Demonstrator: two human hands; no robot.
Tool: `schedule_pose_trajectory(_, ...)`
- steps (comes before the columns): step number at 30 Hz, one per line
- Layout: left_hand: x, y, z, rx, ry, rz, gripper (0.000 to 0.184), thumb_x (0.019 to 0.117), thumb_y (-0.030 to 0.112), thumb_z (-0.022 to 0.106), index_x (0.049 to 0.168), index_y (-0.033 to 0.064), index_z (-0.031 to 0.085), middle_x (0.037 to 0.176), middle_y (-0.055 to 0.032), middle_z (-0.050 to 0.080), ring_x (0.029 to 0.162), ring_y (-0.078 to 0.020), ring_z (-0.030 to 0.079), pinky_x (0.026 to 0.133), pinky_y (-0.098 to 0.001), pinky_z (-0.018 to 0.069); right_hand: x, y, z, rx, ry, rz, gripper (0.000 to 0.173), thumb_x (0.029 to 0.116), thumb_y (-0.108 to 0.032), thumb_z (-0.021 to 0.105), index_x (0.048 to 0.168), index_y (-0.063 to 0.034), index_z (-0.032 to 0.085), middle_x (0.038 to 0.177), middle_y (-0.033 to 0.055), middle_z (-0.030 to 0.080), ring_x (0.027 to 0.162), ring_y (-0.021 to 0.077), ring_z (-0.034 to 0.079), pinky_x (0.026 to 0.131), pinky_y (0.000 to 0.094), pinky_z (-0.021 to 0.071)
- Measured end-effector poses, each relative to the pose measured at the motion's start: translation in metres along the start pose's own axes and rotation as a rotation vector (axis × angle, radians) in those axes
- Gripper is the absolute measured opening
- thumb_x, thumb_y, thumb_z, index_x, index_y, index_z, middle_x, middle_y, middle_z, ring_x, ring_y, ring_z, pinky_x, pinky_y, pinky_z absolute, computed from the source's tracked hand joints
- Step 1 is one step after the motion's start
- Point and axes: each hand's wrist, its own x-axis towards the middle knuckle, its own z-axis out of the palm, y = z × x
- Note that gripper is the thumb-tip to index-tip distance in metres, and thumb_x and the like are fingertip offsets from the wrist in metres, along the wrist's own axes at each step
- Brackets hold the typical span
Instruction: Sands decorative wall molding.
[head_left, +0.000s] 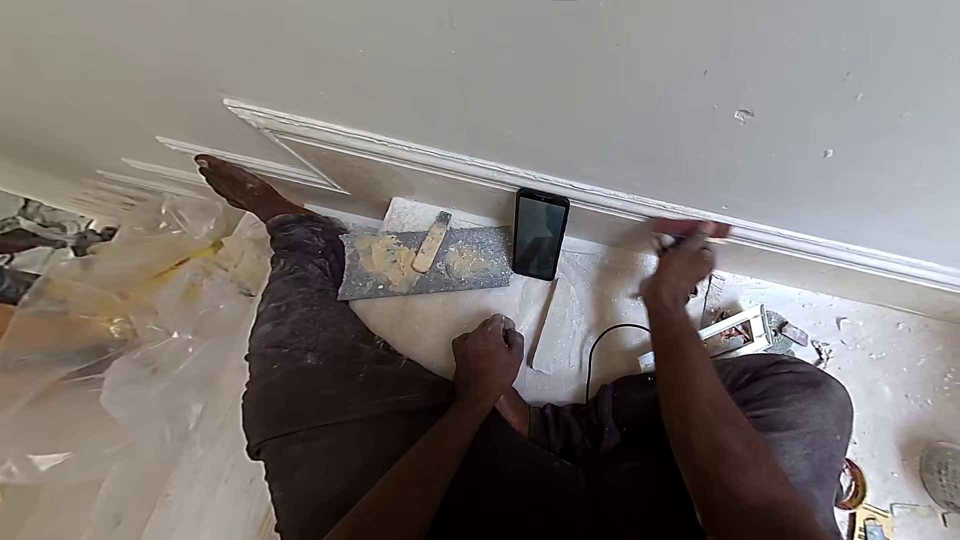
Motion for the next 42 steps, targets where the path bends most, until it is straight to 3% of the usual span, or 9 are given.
schedule_pose_trajectory(4, -0.005, -0.007, 0.001, -0.020, 0.071, 0.021, 0.014, 0.0999, 0.016, 0.061, 0.103, 0.0068, 0.071, 0.086, -0.0116, 0.071, 0.080, -0.0310, 0.068, 0.086, -0.0611, 0.0492, -0.029, 0.000, 0.030, 0.168, -0.102, 0.069, 0.036, 0.1123, -0.029, 0.044, 0.098, 0.0004, 0.058, 0.074, 0.0074, 0.068, 0.067, 0.0167, 0.072, 0.070, 0.0360, 0.0645)
schedule_pose_trajectory(8, -0.006, -0.011, 0.001, -0.039, 0.086, 0.019, 0.015, 0.0996, 0.016, 0.061, 0.104, 0.0059, 0.071, 0.087, -0.0128, 0.070, 0.081, -0.0319, 0.068, 0.084, -0.0619, 0.0487, 0.003, -0.009, -0.006, 0.236, 0.056, 0.131, 0.035, 0.1132, -0.031, 0.039, 0.111, 0.0009, 0.053, 0.081, 0.0068, 0.064, 0.070, 0.0159, 0.070, 0.071, 0.0349, 0.0634)
schedule_pose_trajectory(13, -0.001, -0.006, 0.004, -0.024, 0.041, 0.025, 0.015, 0.1007, 0.016, 0.060, 0.104, 0.0062, 0.071, 0.089, -0.0135, 0.071, 0.084, -0.0334, 0.068, 0.084, -0.0619, 0.0487, 0.028, -0.003, -0.026, 0.179, 0.203, 0.079, 0.032, 0.1127, -0.032, 0.042, 0.106, -0.0026, 0.053, 0.077, 0.0051, 0.060, 0.065, 0.0135, 0.066, 0.067, 0.0322, 0.0617)
schedule_pose_trajectory(20, -0.003, -0.013, 0.004, -0.054, 0.062, 0.032, 0.016, 0.1000, 0.016, 0.061, 0.105, 0.0051, 0.072, 0.086, -0.0144, 0.071, 0.080, -0.0353, 0.068, 0.077, -0.0642, 0.0499, -0.006, 0.008, 0.005, 0.199, 0.039, 0.156, 0.036, 0.1131, -0.032, 0.040, 0.102, -0.0008, 0.055, 0.074, 0.0076, 0.064, 0.064, 0.0162, 0.069, 0.066, 0.0347, 0.0633)
schedule_pose_trajectory(22, -0.004, -0.016, 0.003, -0.061, 0.073, 0.026, 0.016, 0.0999, 0.016, 0.061, 0.105, 0.0051, 0.071, 0.085, -0.0143, 0.070, 0.079, -0.0351, 0.068, 0.075, -0.0630, 0.0498, 0.010, 0.005, -0.012, 0.182, 0.091, 0.163, 0.040, 0.1135, -0.034, 0.035, 0.111, 0.0004, 0.054, 0.080, 0.0071, 0.061, 0.069, 0.0162, 0.066, 0.070, 0.0365, 0.0611)
schedule_pose_trajectory(26, 0.000, -0.010, 0.005, -0.040, 0.049, 0.029, 0.016, 0.1003, 0.017, 0.060, 0.105, 0.0060, 0.071, 0.084, -0.0137, 0.070, 0.079, -0.0345, 0.068, 0.076, -0.0626, 0.0500, 0.053, -0.012, -0.045, 0.058, 0.333, 0.150, 0.040, 0.1132, -0.039, 0.035, 0.109, -0.0041, 0.055, 0.079, 0.0065, 0.054, 0.061, 0.0158, 0.058, 0.060, 0.0351, 0.0552)
schedule_pose_trajectory(33, 0.000, -0.010, 0.005, -0.020, 0.041, 0.014, 0.017, 0.1011, 0.018, 0.060, 0.105, 0.0072, 0.072, 0.087, -0.0137, 0.071, 0.082, -0.0353, 0.068, 0.079, -0.0638, 0.0490, 0.005, -0.006, 0.003, 0.127, 0.109, 0.129, 0.043, 0.1143, -0.038, 0.029, 0.103, -0.0032, 0.052, 0.066, 0.0062, 0.056, 0.053, 0.0173, 0.063, 0.055, 0.0368, 0.0596)
schedule_pose_trajectory(36, -0.002, -0.012, 0.005, -0.029, 0.055, 0.018, 0.017, 0.1014, 0.018, 0.059, 0.104, 0.0066, 0.072, 0.087, -0.0141, 0.071, 0.082, -0.0357, 0.068, 0.078, -0.0644, 0.0487, 0.005, -0.016, 0.001, 0.213, 0.045, 0.118, 0.042, 0.1129, -0.039, 0.037, 0.099, -0.0029, 0.054, 0.068, 0.0075, 0.062, 0.057, 0.0172, 0.066, 0.058, 0.0353, 0.0612)
schedule_pose_trajectory(42, -0.002, -0.011, 0.005, -0.025, 0.049, 0.021, 0.016, 0.1010, 0.018, 0.060, 0.104, 0.0066, 0.072, 0.086, -0.0136, 0.070, 0.082, -0.0349, 0.068, 0.079, -0.0632, 0.0486, 0.016, -0.020, -0.010, 0.226, 0.050, 0.110, 0.042, 0.1116, -0.040, 0.041, 0.092, -0.0052, 0.053, 0.063, 0.0042, 0.058, 0.052, 0.0146, 0.062, 0.054, 0.0321, 0.0592)
